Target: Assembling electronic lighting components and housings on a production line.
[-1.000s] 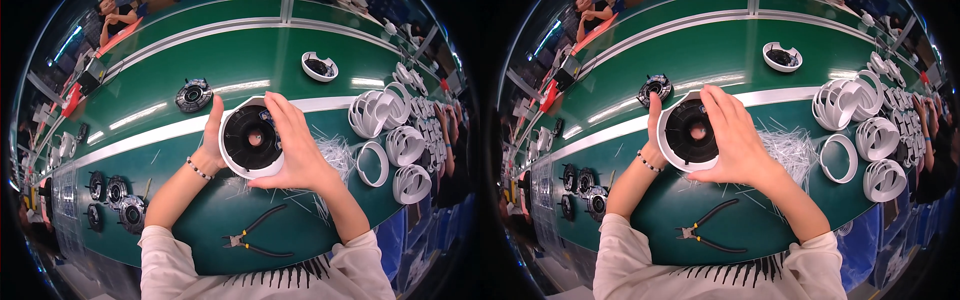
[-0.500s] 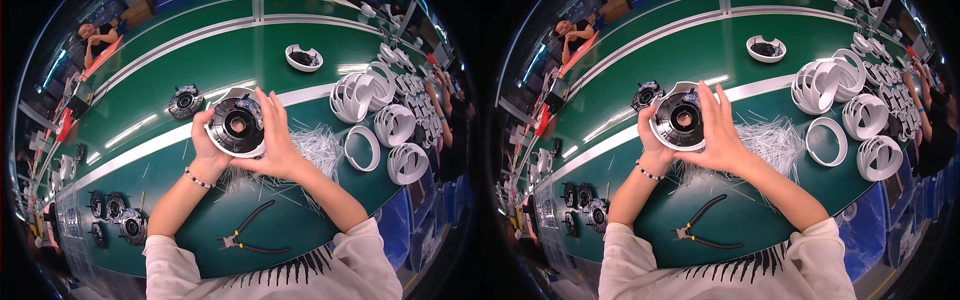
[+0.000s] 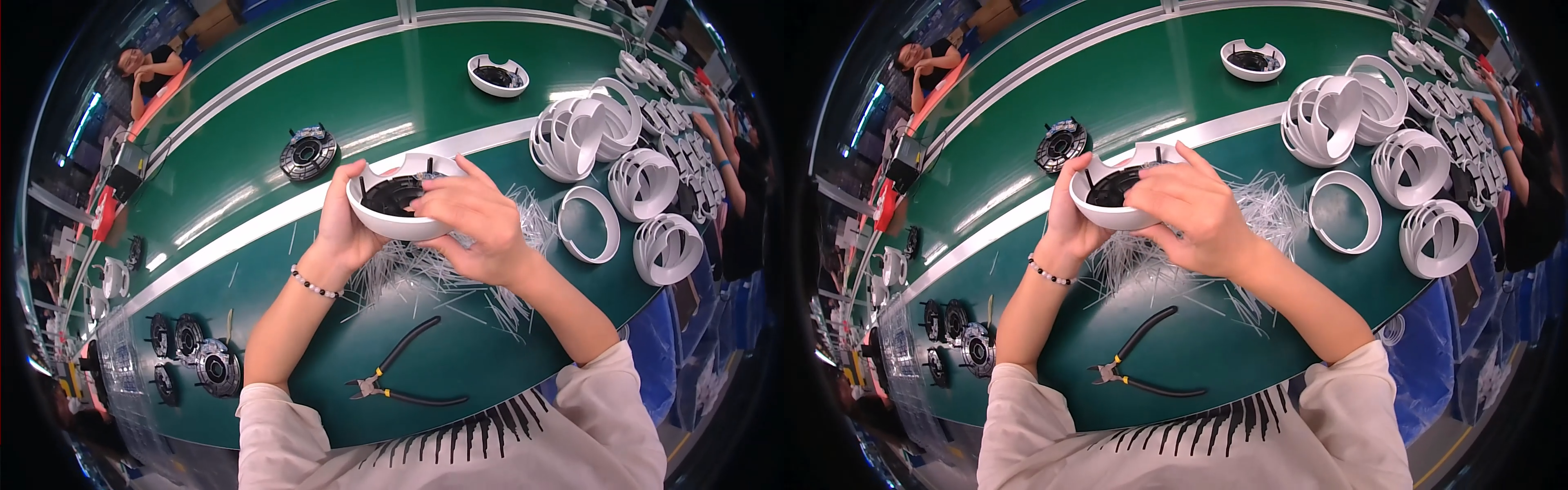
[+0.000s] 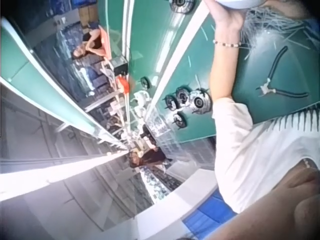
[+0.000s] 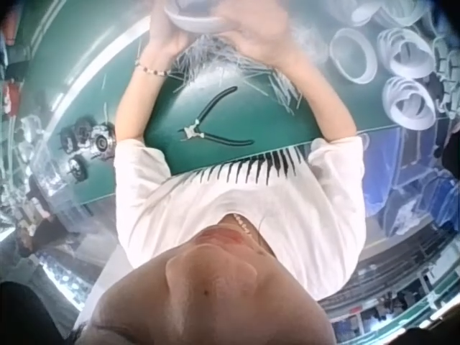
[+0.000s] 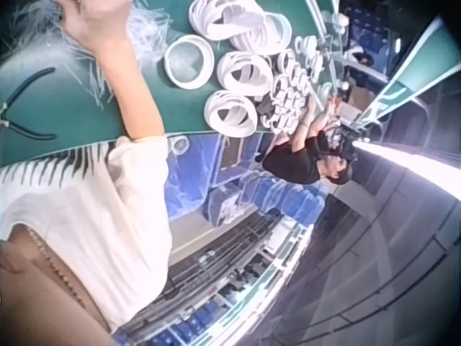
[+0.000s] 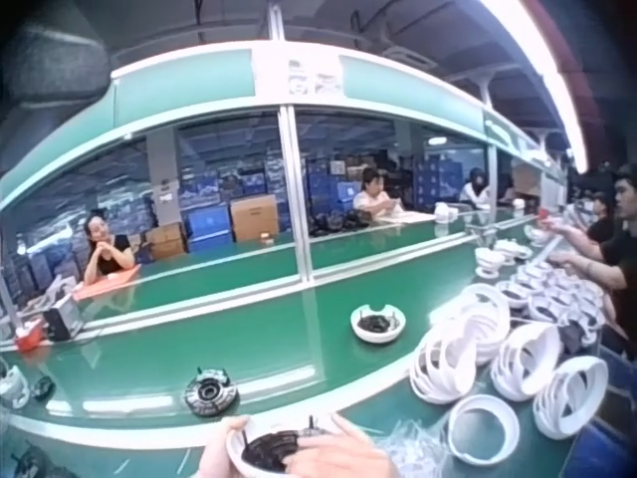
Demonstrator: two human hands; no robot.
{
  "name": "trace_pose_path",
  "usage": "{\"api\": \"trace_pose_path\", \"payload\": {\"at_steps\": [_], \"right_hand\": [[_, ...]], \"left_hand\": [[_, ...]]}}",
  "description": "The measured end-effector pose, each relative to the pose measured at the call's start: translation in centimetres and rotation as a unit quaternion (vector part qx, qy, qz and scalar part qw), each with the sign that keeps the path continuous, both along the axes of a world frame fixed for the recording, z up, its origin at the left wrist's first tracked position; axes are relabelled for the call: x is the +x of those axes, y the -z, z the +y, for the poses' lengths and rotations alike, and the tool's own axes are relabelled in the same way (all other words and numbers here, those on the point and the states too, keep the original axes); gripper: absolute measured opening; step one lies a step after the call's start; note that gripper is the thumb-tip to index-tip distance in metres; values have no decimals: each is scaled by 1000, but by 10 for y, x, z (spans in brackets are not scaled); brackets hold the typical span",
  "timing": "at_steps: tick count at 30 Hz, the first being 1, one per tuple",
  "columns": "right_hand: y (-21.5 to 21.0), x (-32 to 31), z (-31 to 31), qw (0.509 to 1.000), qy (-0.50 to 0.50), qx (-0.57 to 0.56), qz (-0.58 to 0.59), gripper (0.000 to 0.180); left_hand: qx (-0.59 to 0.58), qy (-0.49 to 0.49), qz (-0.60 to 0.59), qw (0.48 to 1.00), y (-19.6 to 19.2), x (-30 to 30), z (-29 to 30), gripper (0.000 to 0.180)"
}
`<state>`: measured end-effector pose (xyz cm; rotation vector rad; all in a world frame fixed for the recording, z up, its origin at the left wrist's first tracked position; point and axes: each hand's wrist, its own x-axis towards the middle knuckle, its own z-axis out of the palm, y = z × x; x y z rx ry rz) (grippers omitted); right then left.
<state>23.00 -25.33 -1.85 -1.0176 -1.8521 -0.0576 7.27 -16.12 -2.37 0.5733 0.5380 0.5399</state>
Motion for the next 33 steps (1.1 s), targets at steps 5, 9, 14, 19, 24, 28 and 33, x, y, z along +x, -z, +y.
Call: {"api": "trace_pose_path", "payload": {"at_steps": [5,9,14,19,24,28,33], "right_hand": [[-18,34,-37,991,111,-35,-68,54],[3,87,-90,948,286,-103,-98,43],[17,110,-134,874,360,-272,-178,37],[24,116,-143,843,413,-270,-212,11],[-19,52,-131,931,288,-180,-135,14],[-19,-22,-99,987,-23,-60,-149,13],[21,-89,-81,949,-195,-129,-212,15]], "left_hand": [[56,-14,11,998,10,9,31,44],[140,-114,74,981,8,32,72,33],[108,-101,44,988,43,64,145,33],[281,-187,244,909,49,78,158,70],[690,-184,491,499,12,-2,173,48],[572,-34,627,528,31,-15,172,58],[654,-223,469,550,46,-20,156,44]]}}
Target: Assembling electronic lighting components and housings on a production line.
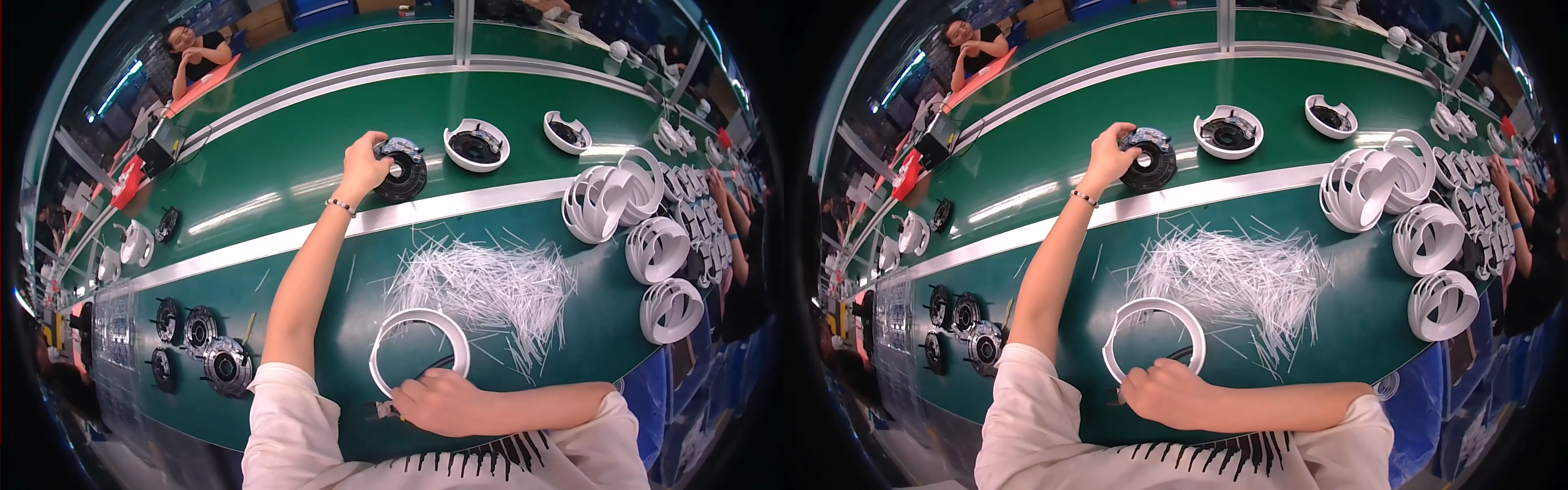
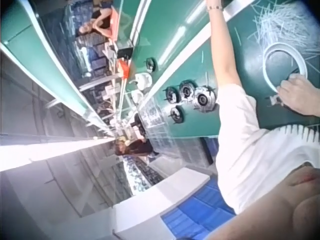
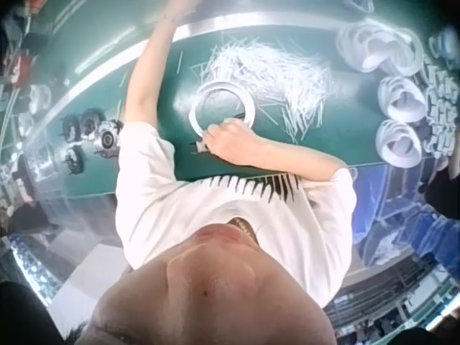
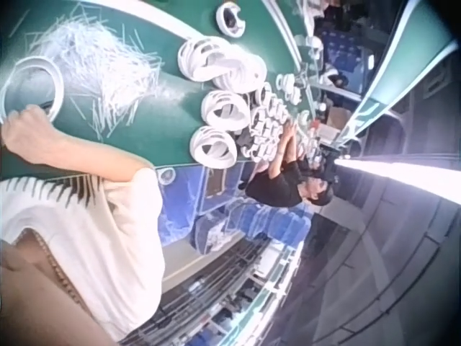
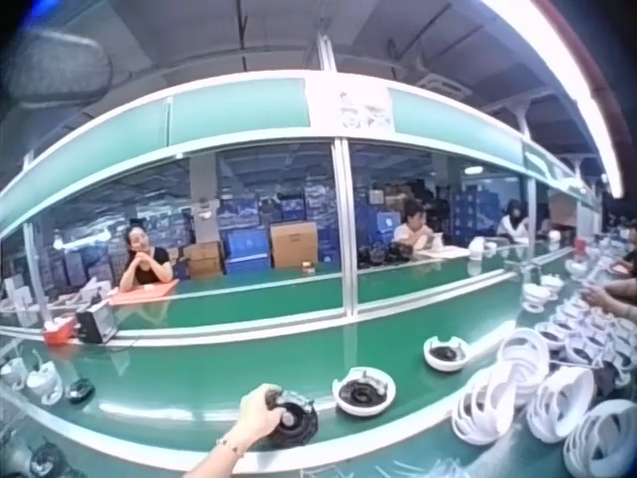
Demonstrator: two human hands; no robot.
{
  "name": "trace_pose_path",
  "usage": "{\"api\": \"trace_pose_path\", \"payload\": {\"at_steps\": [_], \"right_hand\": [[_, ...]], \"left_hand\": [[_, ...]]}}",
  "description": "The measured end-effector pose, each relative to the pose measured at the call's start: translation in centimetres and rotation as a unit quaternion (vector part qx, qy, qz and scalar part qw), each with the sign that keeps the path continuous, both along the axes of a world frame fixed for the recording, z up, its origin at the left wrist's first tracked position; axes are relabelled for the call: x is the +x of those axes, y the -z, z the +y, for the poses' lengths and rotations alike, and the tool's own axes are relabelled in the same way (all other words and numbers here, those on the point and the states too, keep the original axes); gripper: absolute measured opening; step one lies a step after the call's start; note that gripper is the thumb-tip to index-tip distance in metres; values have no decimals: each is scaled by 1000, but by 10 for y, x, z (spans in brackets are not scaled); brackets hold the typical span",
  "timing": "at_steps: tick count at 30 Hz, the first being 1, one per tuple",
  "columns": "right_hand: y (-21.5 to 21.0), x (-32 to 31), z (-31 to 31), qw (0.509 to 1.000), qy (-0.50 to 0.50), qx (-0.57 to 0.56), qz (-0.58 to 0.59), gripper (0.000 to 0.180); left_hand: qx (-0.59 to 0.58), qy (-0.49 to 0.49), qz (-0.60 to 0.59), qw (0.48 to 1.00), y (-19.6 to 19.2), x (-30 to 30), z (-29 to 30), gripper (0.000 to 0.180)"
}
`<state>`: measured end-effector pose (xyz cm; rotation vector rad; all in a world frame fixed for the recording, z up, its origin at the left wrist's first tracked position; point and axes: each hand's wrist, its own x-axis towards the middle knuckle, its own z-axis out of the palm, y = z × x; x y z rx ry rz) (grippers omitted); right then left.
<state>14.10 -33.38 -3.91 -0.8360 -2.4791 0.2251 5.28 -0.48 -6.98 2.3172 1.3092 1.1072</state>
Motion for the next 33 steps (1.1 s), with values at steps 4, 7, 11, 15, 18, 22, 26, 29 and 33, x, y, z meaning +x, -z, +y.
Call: {"api": "trace_pose_path", "payload": {"at_steps": [4,7,11,15,18,22,26,29,33], "right_hand": [[-2,-11,14,987,-7,-144,-72,45],[-48,7,33,977,35,-154,-145,93],[-33,11,44,947,2,-232,-220,104],[-27,7,48,951,-5,-268,-153,105],[-25,7,51,961,-9,-217,-173,105],[-21,11,53,960,-13,-236,-150,103],[-39,22,58,967,31,-251,5,102],[-44,29,71,956,130,-207,162,109],[-35,36,107,819,178,-308,451,104]], "left_hand": [[-115,54,-148,981,-38,-20,-33,37],[-231,119,-92,961,-71,-51,-56,29],[-366,264,104,886,-73,-79,-67,31],[-470,294,156,818,-53,-94,-70,32],[-494,305,84,810,-43,-101,-75,32],[-526,239,-31,815,-55,-123,-85,54],[-389,205,200,875,-58,-126,-103,57],[-299,182,243,905,-52,-117,-116,43],[-322,212,53,921,-66,-104,-120,24]]}}
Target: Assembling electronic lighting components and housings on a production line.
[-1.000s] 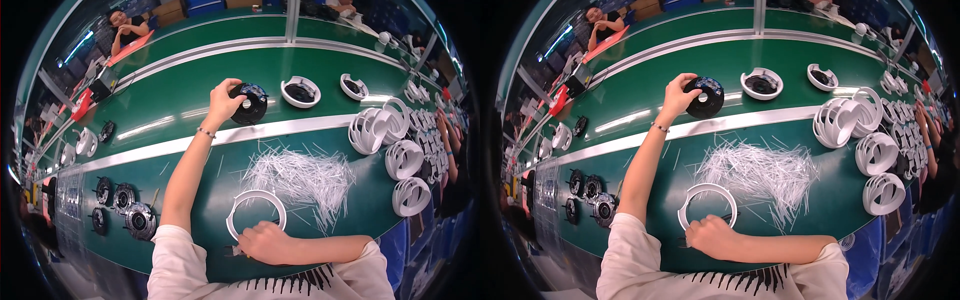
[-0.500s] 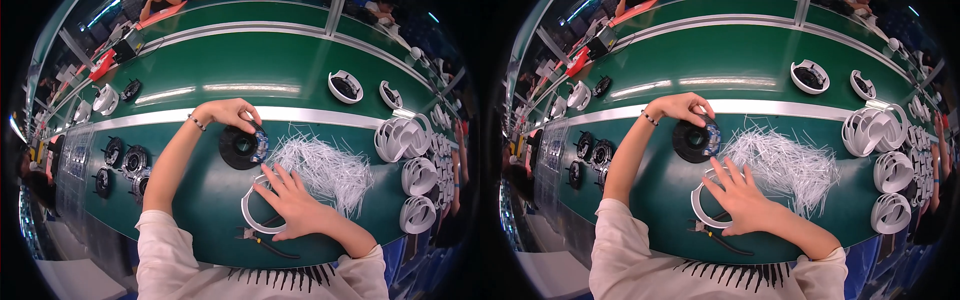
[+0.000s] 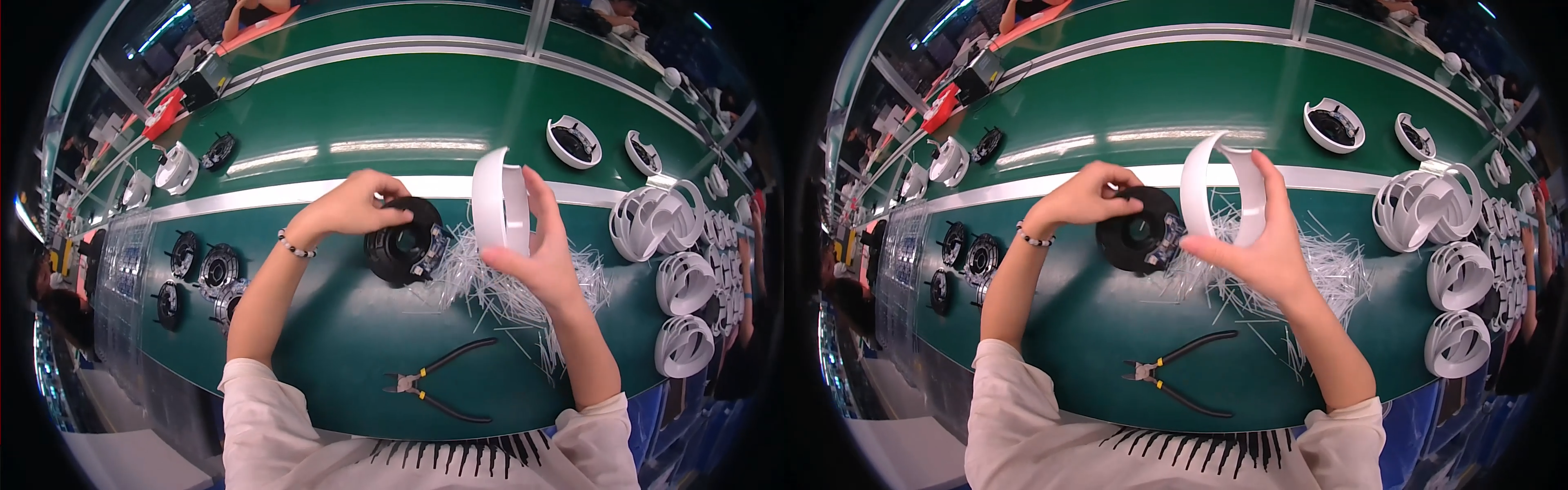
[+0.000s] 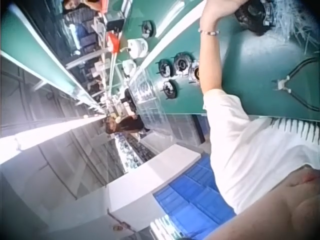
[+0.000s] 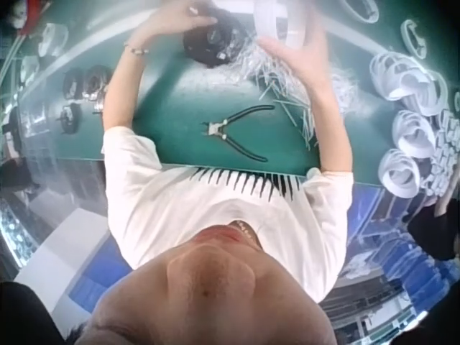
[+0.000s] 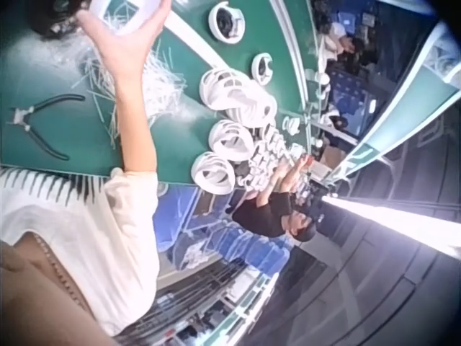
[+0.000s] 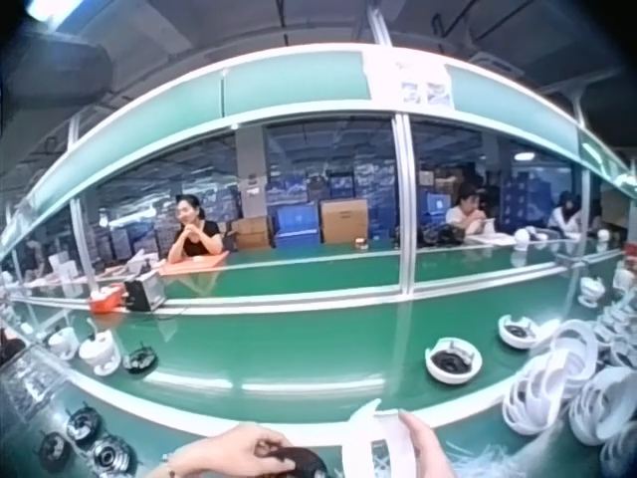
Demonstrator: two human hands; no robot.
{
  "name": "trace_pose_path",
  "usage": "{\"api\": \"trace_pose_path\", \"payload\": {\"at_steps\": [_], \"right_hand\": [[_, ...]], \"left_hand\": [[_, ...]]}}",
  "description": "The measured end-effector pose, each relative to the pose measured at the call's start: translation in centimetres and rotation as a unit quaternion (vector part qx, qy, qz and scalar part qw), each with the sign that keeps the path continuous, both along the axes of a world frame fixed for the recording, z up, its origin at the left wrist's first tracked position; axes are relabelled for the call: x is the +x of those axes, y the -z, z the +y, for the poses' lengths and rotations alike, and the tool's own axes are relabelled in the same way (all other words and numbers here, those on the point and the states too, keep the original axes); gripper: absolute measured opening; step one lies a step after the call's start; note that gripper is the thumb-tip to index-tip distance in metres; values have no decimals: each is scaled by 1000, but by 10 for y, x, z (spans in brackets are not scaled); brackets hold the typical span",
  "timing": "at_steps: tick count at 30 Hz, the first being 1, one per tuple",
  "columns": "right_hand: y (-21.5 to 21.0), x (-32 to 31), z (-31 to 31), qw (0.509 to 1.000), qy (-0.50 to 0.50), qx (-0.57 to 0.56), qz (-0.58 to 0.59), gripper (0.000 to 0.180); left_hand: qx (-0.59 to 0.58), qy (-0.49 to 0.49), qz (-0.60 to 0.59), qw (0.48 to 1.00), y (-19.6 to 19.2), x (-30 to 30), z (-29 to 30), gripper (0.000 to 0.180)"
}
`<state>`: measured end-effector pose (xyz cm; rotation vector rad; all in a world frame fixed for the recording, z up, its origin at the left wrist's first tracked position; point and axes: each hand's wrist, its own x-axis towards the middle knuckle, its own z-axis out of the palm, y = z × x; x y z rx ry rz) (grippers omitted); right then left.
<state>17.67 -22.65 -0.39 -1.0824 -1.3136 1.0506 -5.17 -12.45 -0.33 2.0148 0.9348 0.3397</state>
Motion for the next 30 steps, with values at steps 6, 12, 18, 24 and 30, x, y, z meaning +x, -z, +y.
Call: {"api": "trace_pose_path", "payload": {"at_steps": [6,12,18,24,30], "right_hand": [[20,-14,13,998,41,46,-13,113],[20,-8,11,987,59,86,-119,113],[22,-6,18,977,63,101,-179,116],[9,-12,11,974,62,108,-188,116],[-13,-16,-13,913,80,263,-300,110]], "left_hand": [[-64,-166,-345,922,3,53,-8,14],[-433,0,-489,758,12,62,-31,56],[-509,-22,-521,685,16,74,-23,65],[-500,-41,-529,684,17,65,-19,47],[-399,-44,-513,759,-3,76,-50,59]]}}
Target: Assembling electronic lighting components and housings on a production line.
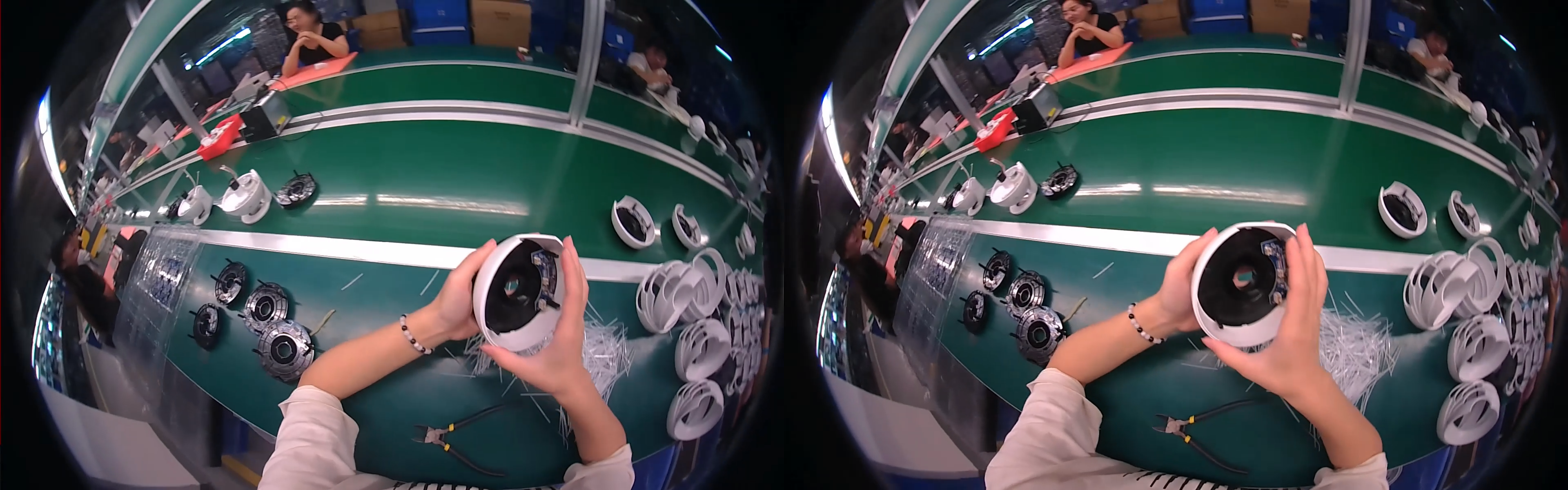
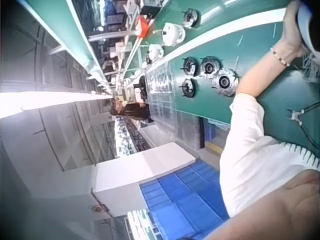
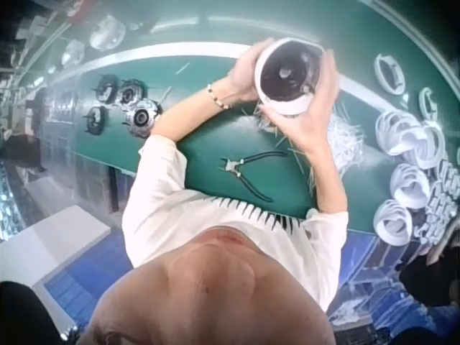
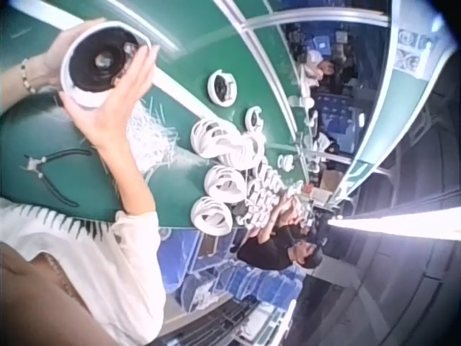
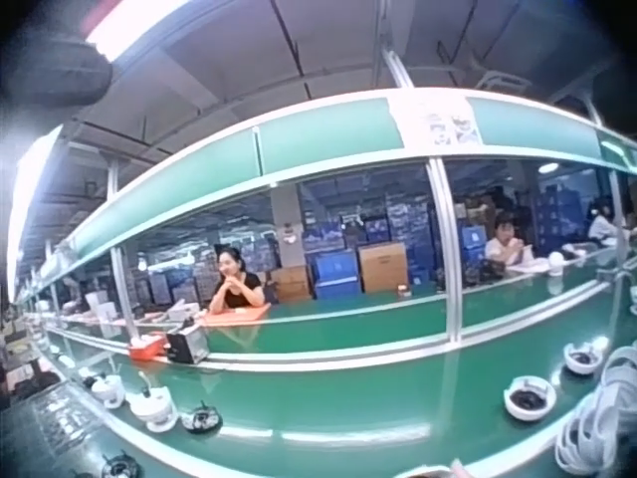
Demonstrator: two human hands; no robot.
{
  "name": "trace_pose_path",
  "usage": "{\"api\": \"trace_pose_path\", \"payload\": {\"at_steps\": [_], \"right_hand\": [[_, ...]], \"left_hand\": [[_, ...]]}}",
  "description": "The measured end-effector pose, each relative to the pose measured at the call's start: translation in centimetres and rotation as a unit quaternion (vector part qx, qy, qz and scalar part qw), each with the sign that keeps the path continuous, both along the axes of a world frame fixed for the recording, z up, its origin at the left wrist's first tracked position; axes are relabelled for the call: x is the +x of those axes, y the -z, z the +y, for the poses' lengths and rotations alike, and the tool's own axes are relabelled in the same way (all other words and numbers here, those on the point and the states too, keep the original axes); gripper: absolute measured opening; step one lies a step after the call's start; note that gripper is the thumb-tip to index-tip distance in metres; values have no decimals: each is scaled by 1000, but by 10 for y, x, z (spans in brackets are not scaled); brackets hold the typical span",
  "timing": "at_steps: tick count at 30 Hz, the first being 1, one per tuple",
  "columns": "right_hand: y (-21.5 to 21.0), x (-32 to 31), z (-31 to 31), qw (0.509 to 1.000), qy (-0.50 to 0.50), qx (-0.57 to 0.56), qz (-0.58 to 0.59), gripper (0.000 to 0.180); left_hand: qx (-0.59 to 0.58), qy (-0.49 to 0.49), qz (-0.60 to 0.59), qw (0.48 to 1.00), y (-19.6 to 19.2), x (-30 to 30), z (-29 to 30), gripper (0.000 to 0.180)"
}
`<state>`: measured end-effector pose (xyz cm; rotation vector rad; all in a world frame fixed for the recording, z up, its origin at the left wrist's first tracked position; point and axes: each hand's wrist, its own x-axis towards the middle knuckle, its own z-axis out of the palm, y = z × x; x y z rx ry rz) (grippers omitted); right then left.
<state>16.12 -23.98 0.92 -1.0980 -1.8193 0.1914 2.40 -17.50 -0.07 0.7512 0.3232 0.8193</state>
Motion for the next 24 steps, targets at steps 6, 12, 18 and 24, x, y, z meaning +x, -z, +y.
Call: {"api": "trace_pose_path", "payload": {"at_steps": [6,12,18,24], "right_hand": [[-17,9,6,995,-56,-16,-84,112],[-11,6,10,995,-48,-5,-87,113],[5,-2,7,999,-9,13,-47,114],[18,29,-7,995,41,-12,-85,106]], "left_hand": [[-35,99,5,994,-1,-7,4,95],[11,75,-61,995,12,-9,3,59],[-42,57,-109,992,13,-9,-5,47],[-118,-25,-2,993,22,22,34,51]]}}
